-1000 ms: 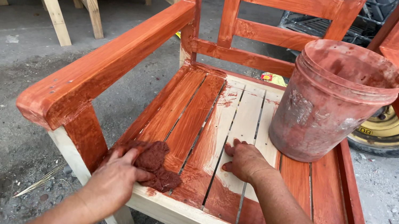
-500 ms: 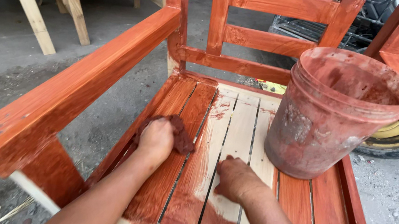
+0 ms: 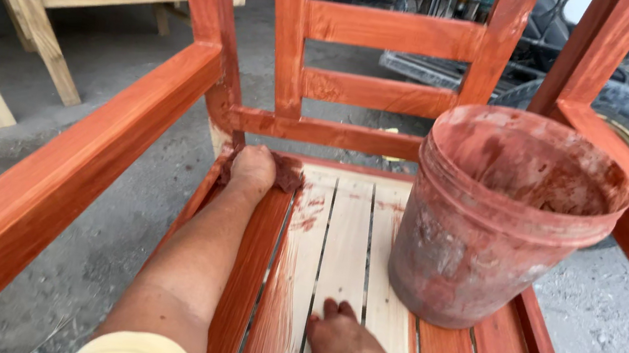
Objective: The person applies reddish-brown stain to a wooden chair using a cloth. They wipe the backrest, armrests, and seat slats, repeatedly dipping the cloth into a plastic container to reload stain. The chair becomes progressively covered in stain.
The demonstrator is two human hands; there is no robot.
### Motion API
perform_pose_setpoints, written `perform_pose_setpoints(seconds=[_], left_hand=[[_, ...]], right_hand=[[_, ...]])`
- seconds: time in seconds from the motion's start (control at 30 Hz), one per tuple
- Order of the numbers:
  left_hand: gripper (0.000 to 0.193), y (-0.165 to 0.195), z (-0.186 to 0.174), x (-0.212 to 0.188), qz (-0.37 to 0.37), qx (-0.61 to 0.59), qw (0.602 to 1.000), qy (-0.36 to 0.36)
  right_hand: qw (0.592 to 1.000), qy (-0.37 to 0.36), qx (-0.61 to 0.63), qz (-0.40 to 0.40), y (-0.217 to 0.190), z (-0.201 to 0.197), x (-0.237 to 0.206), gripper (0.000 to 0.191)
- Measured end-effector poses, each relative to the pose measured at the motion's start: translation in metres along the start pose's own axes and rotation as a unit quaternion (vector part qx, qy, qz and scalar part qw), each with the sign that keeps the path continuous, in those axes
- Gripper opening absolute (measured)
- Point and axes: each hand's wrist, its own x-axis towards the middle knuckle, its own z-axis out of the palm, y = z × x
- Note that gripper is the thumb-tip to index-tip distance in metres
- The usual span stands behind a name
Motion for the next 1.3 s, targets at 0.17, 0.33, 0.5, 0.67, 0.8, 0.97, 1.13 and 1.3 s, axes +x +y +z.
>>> perform_pose_setpoints(seconds=[0.17, 0.33, 0.5, 0.67, 0.8, 0.97, 1.13, 1.3], left_hand=[[0.033, -0.013, 0.005, -0.019, 0.04, 0.006, 0.998, -0.038], [0.032, -0.028, 0.015, -0.071, 0.053, -0.05, 0.996, -0.051], [0.039, -0.051, 0.004, -0.169, 0.069, -0.085, 0.991, -0.082], [0.053, -0.091, -0.037, -0.283, 0.104, -0.141, 0.977, -0.118], [0.037, -0.12, -0.067, -0.349, 0.15, -0.034, 0.959, -0.238], [0.05, -0.101, -0.058, -0.361, 0.152, -0.051, 0.969, -0.186], [0.045, -0.07, -0.027, -0.319, 0.22, -0.093, 0.968, -0.073], [0.038, -0.041, 0.009, -0.231, 0.251, -0.09, 0.964, -0.022]], right_hand=[[0.998, -0.043, 0.016, 0.041, 0.0, -0.003, -0.002, 0.054], [0.999, 0.016, -0.037, -0.009, 0.004, -0.006, 0.003, 0.051], [0.998, -0.032, -0.03, 0.033, 0.005, -0.01, 0.003, 0.046], [1.0, -0.004, -0.017, 0.019, 0.007, -0.012, 0.001, 0.046], [1.0, 0.004, -0.027, 0.011, 0.008, -0.01, 0.004, 0.047], [0.999, -0.031, -0.043, 0.012, 0.008, -0.013, 0.004, 0.043], [0.998, -0.037, -0.044, 0.02, 0.004, -0.023, 0.002, 0.047], [0.996, -0.037, 0.019, 0.075, -0.006, -0.032, 0.003, 0.075]])
